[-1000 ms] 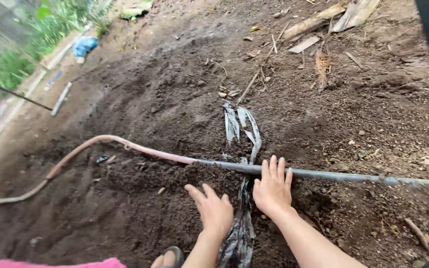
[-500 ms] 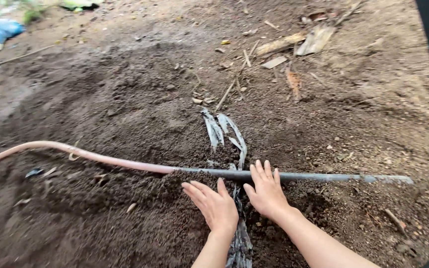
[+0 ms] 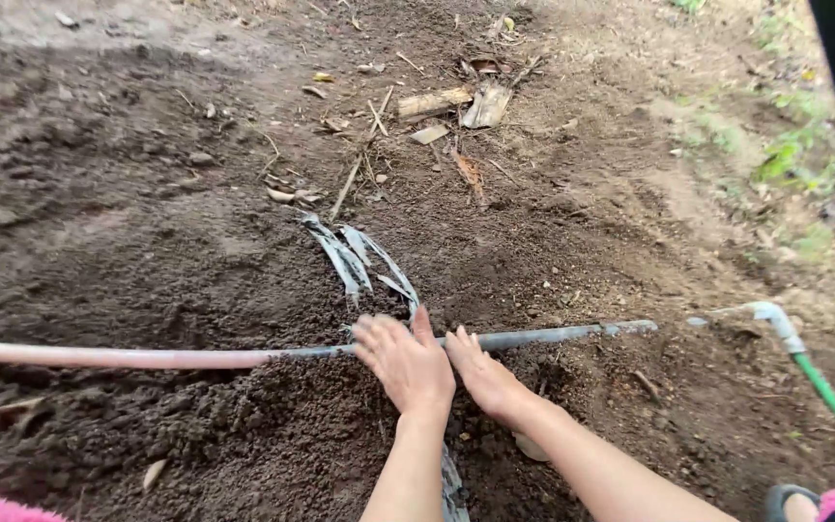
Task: Burying a PVC pipe and a flexible hose in the ground by manually sweeping and patting soil over them with hands.
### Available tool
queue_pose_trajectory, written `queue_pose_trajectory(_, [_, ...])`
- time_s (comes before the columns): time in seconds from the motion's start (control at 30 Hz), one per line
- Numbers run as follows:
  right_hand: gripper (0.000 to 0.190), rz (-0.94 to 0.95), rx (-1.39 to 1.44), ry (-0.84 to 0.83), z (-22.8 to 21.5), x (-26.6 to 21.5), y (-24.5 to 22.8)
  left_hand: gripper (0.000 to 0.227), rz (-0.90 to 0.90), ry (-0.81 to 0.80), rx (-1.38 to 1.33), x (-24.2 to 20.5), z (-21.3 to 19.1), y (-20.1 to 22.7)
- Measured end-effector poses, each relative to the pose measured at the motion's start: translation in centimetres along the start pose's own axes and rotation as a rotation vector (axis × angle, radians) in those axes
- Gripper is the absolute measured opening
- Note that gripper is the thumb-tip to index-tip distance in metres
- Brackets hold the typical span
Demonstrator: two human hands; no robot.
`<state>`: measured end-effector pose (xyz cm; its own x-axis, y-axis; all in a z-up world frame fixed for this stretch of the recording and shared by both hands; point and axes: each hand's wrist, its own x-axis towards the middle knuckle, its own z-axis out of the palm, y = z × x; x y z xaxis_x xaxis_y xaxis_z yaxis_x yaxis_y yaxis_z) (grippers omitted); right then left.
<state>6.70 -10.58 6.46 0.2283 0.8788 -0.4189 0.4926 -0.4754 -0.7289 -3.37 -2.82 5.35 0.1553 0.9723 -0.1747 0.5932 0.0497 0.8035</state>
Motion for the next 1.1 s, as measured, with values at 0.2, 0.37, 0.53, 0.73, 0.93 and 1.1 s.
queue_pose_trajectory(0.2, [0.063, 0.004, 0.189, 0.217, 3.3, 0.8, -1.4, 0.083, 0.143, 0.188, -0.391, 2.4, -3.0, 0.3])
queue_pose_trajectory(0.37, [0.074, 0.164, -0.262, 0.051, 4.8, -0.5, -8.7, 0.085, -0.003, 0.468, -0.456, 6.0, -5.8, -1.7])
queue_pose_trajectory(0.53, [0.081, 0.153, -0.315, -0.054, 7.9, 2.3, -9.6, 0.084, -0.061, 0.582, -0.51, 8.0, -8.0, -2.4])
queue_pose_trajectory(0.73, [0.072, -0.147, -0.414, -0.06, 11.7, 5.8, -10.1, 0.065, 0.001, 0.863, -0.279, 9.5, -9.4, -7.2])
queue_pose_trajectory(0.93, [0.061, -0.605, -0.428, -0.097, 16.4, 11.5, -12.2, 0.07, -0.133, 1.064, 0.076, 8.8, -13.8, -17.1])
queue_pose_trajectory(1.1, [0.064, -0.589, -0.641, 0.056, 19.0, 19.8, -11.8, 0.081, -0.488, 1.126, 0.302, 4.9, -18.0, -23.4])
